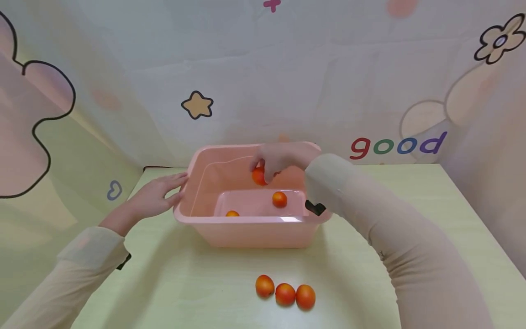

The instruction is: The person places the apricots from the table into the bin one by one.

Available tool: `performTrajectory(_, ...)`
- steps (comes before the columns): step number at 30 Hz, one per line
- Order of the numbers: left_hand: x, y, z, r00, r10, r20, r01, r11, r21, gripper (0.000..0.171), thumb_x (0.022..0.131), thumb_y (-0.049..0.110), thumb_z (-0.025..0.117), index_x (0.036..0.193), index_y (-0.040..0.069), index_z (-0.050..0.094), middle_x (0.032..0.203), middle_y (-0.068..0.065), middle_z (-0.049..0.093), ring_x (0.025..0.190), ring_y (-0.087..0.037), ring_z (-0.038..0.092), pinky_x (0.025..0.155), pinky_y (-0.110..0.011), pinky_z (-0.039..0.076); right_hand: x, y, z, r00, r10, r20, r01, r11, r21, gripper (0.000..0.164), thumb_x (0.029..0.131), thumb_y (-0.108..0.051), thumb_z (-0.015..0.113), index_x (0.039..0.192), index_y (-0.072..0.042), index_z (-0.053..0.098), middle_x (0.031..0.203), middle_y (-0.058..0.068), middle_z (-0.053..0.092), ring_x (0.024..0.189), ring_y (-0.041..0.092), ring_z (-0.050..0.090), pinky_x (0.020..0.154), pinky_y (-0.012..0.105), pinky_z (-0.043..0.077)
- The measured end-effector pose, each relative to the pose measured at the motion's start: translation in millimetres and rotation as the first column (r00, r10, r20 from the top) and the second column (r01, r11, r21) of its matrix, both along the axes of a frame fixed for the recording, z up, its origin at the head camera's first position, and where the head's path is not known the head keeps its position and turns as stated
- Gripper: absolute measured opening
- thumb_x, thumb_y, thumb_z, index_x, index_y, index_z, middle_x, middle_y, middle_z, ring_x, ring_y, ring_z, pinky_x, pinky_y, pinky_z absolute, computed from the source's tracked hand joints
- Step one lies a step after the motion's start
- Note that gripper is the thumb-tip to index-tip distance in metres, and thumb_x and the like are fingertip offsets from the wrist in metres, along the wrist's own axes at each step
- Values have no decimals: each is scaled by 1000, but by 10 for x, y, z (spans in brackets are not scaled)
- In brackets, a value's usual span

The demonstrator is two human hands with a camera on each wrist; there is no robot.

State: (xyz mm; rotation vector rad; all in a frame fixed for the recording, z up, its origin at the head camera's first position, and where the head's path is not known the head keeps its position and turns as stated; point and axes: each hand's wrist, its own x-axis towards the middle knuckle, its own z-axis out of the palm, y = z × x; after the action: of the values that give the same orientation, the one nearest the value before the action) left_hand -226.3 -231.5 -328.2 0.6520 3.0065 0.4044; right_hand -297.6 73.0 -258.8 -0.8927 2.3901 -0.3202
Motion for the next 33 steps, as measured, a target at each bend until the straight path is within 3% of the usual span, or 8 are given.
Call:
performTrajectory(9,2,5,3,1000,0,4,0,1000,0,50,91,26,44,135,4,34,141,-14,33,127,-37,32,102,-53,27,-219,-29,-163,981,-172,87,177,982,-58,48,77,3,55,120,-18,55,114,5,53,103,23,46,83,29,45)
performTrajectory(14,5,3,3,1000,-4,1,4,1000,0,50,91,25,44,135,3,35,141,-14,33,127,-37,32,102,-52,27,-302,5,-269,976,-190,102,199,976,-89,47,77,1,54,120,-18,54,111,5,52,105,23,43,85,33,43)
performTrajectory(21,15,0,5,1000,0,4,0,1000,2,50,91,25,44,135,4,34,141,-14,33,128,-36,32,102,-52,27,-413,22,-459,949,-256,184,280,953,-118,49,78,-1,51,123,-19,51,116,3,48,109,24,38,90,35,39)
performTrajectory(27,11,-8,-3,1000,1,0,-1,1000,-1,50,91,25,44,135,4,34,141,-13,33,128,-36,32,102,-52,27,-492,-39,-667,928,-294,227,335,927,-167,48,78,1,58,123,-12,51,110,9,51,101,26,43,92,38,41)
performTrajectory(29,9,-8,-5,1000,1,0,-1,1000,0,50,91,25,44,135,4,34,141,-14,33,128,-36,32,102,-52,27,-500,-59,-729,932,-291,217,332,926,-182,45,77,3,58,119,-11,55,104,8,53,95,27,46,89,38,43)
performTrajectory(33,8,-4,-4,1000,5,4,-5,1000,3,50,91,26,44,135,4,34,141,-14,33,128,-36,31,102,-52,27,-461,-72,-841,894,-347,283,408,892,-193,36,75,6,52,106,-12,59,98,5,53,95,25,43,84,38,43)
